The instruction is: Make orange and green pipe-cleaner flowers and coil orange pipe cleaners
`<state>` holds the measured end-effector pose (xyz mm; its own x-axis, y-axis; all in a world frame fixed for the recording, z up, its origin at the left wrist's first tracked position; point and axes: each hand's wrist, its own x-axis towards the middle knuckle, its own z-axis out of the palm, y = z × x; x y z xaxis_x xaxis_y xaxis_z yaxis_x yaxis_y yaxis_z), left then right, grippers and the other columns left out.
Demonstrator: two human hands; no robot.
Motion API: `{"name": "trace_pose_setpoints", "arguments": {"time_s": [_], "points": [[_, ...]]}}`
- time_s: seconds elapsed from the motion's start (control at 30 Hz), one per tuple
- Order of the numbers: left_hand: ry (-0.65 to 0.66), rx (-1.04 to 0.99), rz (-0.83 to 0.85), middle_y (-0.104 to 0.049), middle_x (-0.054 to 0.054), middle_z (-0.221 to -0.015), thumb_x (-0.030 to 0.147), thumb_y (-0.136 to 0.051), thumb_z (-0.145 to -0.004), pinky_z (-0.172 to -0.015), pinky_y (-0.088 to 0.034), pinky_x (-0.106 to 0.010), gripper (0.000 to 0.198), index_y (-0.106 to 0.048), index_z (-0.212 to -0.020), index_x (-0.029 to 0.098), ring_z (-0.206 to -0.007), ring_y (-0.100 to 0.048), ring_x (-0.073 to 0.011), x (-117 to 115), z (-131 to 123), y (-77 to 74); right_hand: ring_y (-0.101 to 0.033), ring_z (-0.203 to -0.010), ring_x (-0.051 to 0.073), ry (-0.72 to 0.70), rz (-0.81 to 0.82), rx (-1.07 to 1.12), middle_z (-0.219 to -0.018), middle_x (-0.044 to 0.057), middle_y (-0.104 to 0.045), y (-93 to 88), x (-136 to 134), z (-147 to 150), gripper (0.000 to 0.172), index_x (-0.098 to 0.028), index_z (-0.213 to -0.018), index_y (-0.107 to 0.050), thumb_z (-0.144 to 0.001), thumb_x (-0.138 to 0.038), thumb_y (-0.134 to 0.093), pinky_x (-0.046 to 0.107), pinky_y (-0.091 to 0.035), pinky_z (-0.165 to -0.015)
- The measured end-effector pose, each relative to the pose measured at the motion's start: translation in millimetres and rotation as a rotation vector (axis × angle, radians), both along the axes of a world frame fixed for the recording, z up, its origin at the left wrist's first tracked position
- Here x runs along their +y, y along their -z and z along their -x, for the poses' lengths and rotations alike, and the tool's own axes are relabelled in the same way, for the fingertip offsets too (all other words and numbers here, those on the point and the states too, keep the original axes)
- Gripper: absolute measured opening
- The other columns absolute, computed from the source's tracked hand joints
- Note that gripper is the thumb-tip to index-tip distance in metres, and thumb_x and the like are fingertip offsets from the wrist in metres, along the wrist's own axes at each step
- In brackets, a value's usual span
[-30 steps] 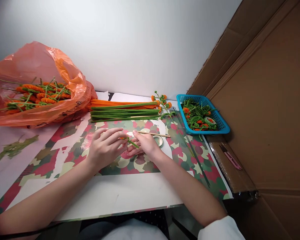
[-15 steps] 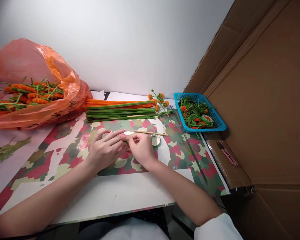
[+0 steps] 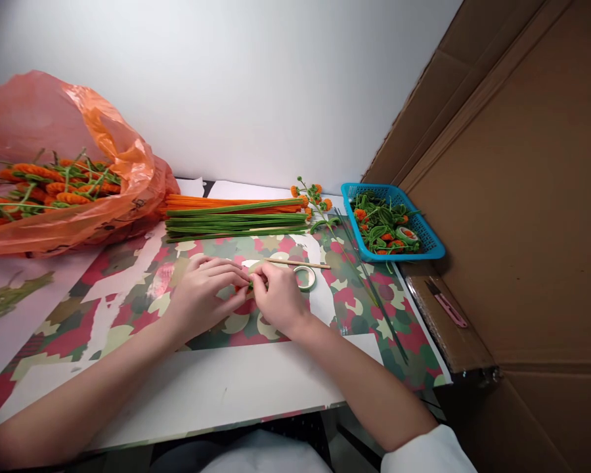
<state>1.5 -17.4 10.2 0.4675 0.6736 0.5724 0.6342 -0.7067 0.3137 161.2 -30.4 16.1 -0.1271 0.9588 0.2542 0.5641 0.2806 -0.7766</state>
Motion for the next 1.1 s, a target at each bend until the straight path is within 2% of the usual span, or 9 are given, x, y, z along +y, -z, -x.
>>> {"name": "trace_pose_setpoints", "arguments": {"time_s": [0.2,0.3,0.4,0.57,0.67,0.83,0.93,1.0,1.1], "points": [[0.015,-0.074,0.37,-0.071,0.001,-0.075,0.022,-0.054,-0.079,-0.074,-0.042,-0.034,0.015,-0.06,-0.065,0.021,-0.074,-0.062,-0.0182,2,2,-10.2,-0.053,-0.045,0.012,-0.026,0.211,0.151,-0.061,-0.001,-0.059,-3.6,-5,-2,0.017,-0.02,-0.072,-0.057,-0.086,-0.024,-0.049,0.023,-0.04,-0.045],[0.003,-0.112,0.574,-0.068,0.0,-0.071,0.026,-0.052,-0.08,-0.062,-0.043,-0.029,0.017,-0.061,-0.067,0.021,-0.067,-0.058,-0.0171,2,1,-14.4,-0.05,-0.039,0.01,-0.025,0.248,0.145,-0.06,-0.002,-0.058,-5.8,-7,-2,0.016,-0.02,-0.072,-0.056,-0.086,-0.024,-0.048,0.023,-0.039,-0.042],[0.018,-0.155,0.748,-0.065,0.001,-0.068,0.028,-0.052,-0.08,-0.053,-0.041,-0.025,0.016,-0.06,-0.068,0.02,-0.06,-0.056,-0.0151,2,2,-15.3,-0.052,-0.044,0.012,-0.043,0.245,0.122,-0.059,-0.002,-0.057,-9.5,-8,-2,0.016,-0.021,-0.07,-0.057,-0.084,-0.021,-0.05,0.024,-0.041,-0.046],[0.102,-0.249,0.875,-0.064,0.0,-0.07,0.027,-0.053,-0.08,-0.057,-0.043,-0.024,0.012,-0.06,-0.074,0.019,-0.065,-0.058,-0.015,3,3,-13.9,-0.053,-0.045,0.012,-0.095,0.276,0.129,-0.055,-0.003,-0.055,-13.2,-6,-6,0.017,-0.021,-0.07,-0.057,-0.085,-0.02,-0.049,0.024,-0.04,-0.046],[0.14,-0.257,0.919,-0.058,0.002,-0.065,0.026,-0.054,-0.079,-0.052,-0.039,-0.023,0.012,-0.059,-0.071,0.018,-0.059,-0.052,-0.0128,5,3,-13.1,-0.051,-0.043,0.011,-0.143,0.311,0.135,-0.055,-0.004,-0.053,-14.9,-5,-9,0.017,-0.021,-0.071,-0.055,-0.086,-0.021,-0.048,0.023,-0.039,-0.044],[0.283,-0.21,0.97,-0.053,0.001,-0.066,0.022,-0.049,-0.079,-0.056,-0.038,-0.025,0.016,-0.058,-0.067,0.019,-0.063,-0.046,-0.0137,9,5,-12.6,-0.053,-0.052,0.011,-0.255,0.289,0.098,-0.06,-0.002,-0.057,-21.8,-3,-14,0.019,-0.019,-0.067,-0.054,-0.086,-0.021,-0.049,0.022,-0.042,-0.05],[0.382,-0.237,1.095,-0.053,0.001,-0.071,0.022,-0.045,-0.081,-0.056,-0.037,-0.025,0.017,-0.06,-0.074,0.019,-0.063,-0.046,-0.0134,9,6,-14.0,-0.054,-0.055,0.011,-0.328,0.271,0.056,-0.063,-0.002,-0.058,-26.0,-2,-18,0.018,-0.019,-0.07,-0.055,-0.087,-0.019,-0.048,0.022,-0.041,-0.052],[0.392,-0.269,1.212,-0.051,0.002,-0.069,0.023,-0.044,-0.081,-0.053,-0.035,-0.025,0.016,-0.059,-0.077,0.019,-0.058,-0.043,-0.0121,7,5,-14.5,-0.054,-0.058,0.011,-0.356,0.211,-0.035,-0.065,-0.002,-0.06,-28.4,-1,-20,0.018,-0.019,-0.072,-0.057,-0.088,-0.018,-0.049,0.023,-0.041,-0.055],[0.32,-0.329,1.326,-0.045,0.003,-0.065,0.027,-0.046,-0.081,-0.049,-0.032,-0.024,0.014,-0.056,-0.076,0.02,-0.054,-0.04,-0.0108,4,4,-12.6,-0.055,-0.071,0.015,-0.358,0.032,-0.247,-0.072,0.0,-0.063,-31.7,2,-20,0.016,-0.02,-0.074,-0.06,-0.087,-0.015,-0.052,0.026,-0.04,-0.063]]}}
